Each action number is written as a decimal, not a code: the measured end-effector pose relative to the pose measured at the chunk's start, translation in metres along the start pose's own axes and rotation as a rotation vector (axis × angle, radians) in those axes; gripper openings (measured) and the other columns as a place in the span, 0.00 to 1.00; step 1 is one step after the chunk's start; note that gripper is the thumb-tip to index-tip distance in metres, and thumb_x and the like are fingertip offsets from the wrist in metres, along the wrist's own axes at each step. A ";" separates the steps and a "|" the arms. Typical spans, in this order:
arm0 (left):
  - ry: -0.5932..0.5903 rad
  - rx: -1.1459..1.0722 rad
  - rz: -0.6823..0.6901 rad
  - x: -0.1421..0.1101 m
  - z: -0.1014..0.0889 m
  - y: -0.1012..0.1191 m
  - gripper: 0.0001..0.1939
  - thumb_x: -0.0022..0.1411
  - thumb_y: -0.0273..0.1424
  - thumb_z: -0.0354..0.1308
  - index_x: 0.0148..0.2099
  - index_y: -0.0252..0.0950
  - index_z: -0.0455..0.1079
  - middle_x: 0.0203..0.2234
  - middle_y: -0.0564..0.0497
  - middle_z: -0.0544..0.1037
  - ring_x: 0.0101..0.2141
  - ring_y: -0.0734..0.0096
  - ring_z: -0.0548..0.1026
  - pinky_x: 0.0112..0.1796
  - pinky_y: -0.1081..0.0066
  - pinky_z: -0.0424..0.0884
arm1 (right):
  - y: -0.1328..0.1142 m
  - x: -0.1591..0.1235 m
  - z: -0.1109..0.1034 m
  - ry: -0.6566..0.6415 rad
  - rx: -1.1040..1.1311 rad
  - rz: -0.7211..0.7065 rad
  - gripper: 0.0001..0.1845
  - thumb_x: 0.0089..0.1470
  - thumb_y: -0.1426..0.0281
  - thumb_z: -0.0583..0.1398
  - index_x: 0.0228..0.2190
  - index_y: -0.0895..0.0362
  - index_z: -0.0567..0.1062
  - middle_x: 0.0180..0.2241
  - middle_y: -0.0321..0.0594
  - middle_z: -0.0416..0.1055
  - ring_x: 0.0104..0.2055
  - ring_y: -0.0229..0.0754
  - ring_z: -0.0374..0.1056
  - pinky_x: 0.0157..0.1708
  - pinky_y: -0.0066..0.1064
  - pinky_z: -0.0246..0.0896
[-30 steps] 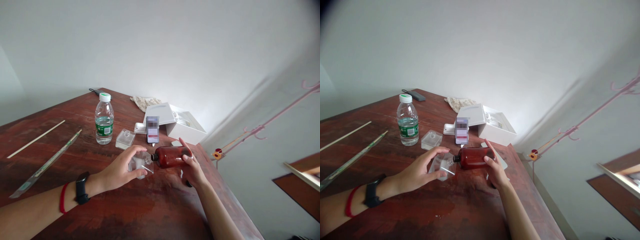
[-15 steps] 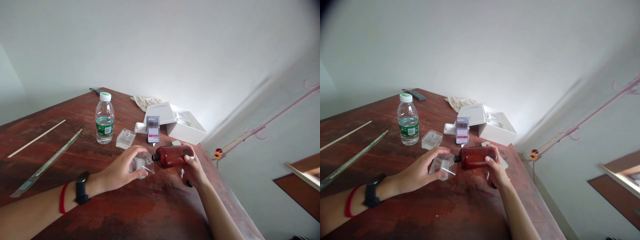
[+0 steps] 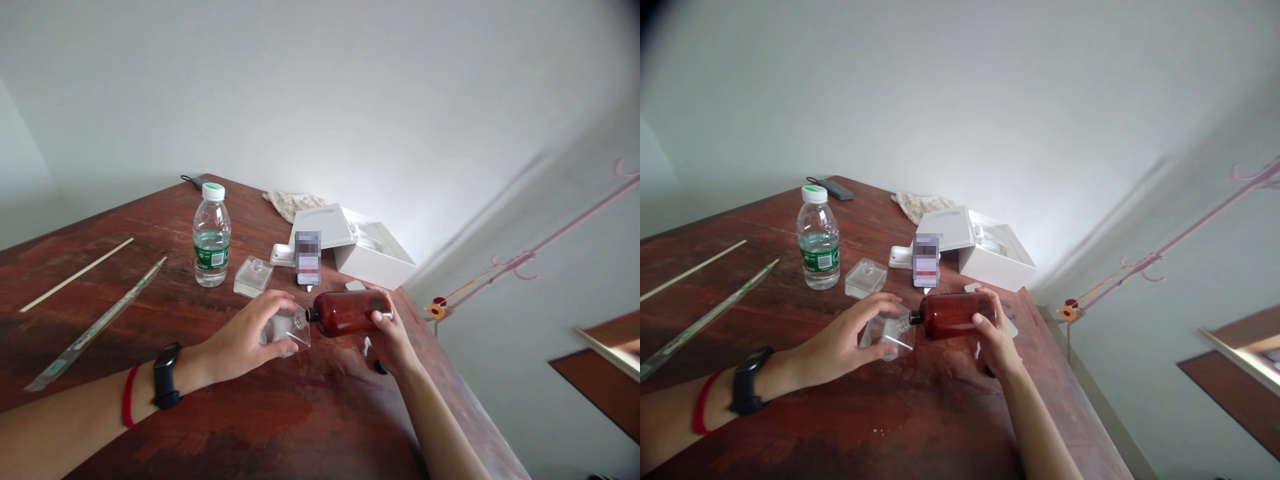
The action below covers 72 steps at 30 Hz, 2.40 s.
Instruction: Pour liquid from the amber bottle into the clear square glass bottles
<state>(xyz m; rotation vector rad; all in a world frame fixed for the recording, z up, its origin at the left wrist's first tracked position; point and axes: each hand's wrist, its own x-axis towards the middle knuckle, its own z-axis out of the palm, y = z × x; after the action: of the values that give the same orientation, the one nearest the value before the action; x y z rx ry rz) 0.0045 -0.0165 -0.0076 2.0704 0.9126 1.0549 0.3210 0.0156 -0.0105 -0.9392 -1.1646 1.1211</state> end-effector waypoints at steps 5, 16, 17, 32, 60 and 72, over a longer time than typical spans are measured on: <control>0.004 -0.005 -0.004 0.000 0.000 0.000 0.21 0.66 0.39 0.70 0.58 0.45 0.73 0.61 0.45 0.75 0.60 0.52 0.74 0.62 0.57 0.71 | -0.001 0.001 -0.002 -0.002 -0.012 -0.007 0.31 0.42 0.55 0.78 0.47 0.46 0.79 0.48 0.39 0.79 0.48 0.56 0.73 0.47 0.44 0.71; 0.007 -0.009 0.008 0.001 -0.002 -0.002 0.22 0.64 0.38 0.73 0.57 0.45 0.74 0.62 0.47 0.75 0.61 0.54 0.74 0.63 0.57 0.68 | -0.002 -0.003 0.001 0.015 -0.018 -0.027 0.30 0.42 0.54 0.78 0.47 0.44 0.79 0.48 0.38 0.79 0.48 0.54 0.73 0.47 0.42 0.70; 0.009 -0.006 0.010 0.001 -0.002 -0.002 0.22 0.64 0.38 0.73 0.57 0.45 0.74 0.62 0.47 0.75 0.62 0.54 0.74 0.64 0.57 0.68 | -0.003 -0.003 0.002 0.019 -0.018 -0.030 0.30 0.43 0.54 0.78 0.47 0.44 0.79 0.48 0.38 0.79 0.48 0.54 0.73 0.47 0.41 0.71; 0.039 0.050 0.034 -0.002 -0.001 -0.006 0.24 0.62 0.39 0.75 0.58 0.44 0.75 0.61 0.47 0.76 0.62 0.54 0.75 0.64 0.56 0.69 | 0.001 -0.002 -0.002 -0.012 -0.143 -0.110 0.31 0.48 0.47 0.73 0.50 0.45 0.77 0.48 0.39 0.78 0.49 0.54 0.73 0.47 0.42 0.71; 0.049 0.046 0.052 -0.003 0.004 -0.011 0.23 0.64 0.40 0.74 0.58 0.45 0.73 0.62 0.45 0.75 0.63 0.52 0.73 0.64 0.54 0.69 | 0.004 -0.001 -0.005 -0.010 -0.162 -0.145 0.30 0.49 0.46 0.73 0.49 0.45 0.77 0.51 0.42 0.78 0.50 0.55 0.75 0.48 0.45 0.75; 0.037 0.049 0.053 -0.003 0.004 -0.010 0.23 0.64 0.41 0.73 0.58 0.44 0.73 0.62 0.44 0.75 0.63 0.50 0.73 0.63 0.54 0.70 | 0.002 -0.003 -0.003 -0.025 -0.189 -0.160 0.30 0.52 0.47 0.71 0.52 0.45 0.77 0.50 0.41 0.79 0.50 0.54 0.76 0.49 0.46 0.75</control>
<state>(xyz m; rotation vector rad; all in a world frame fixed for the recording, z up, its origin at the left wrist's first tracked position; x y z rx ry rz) 0.0035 -0.0144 -0.0180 2.1317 0.9153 1.1126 0.3241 0.0128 -0.0133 -0.9595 -1.3593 0.9081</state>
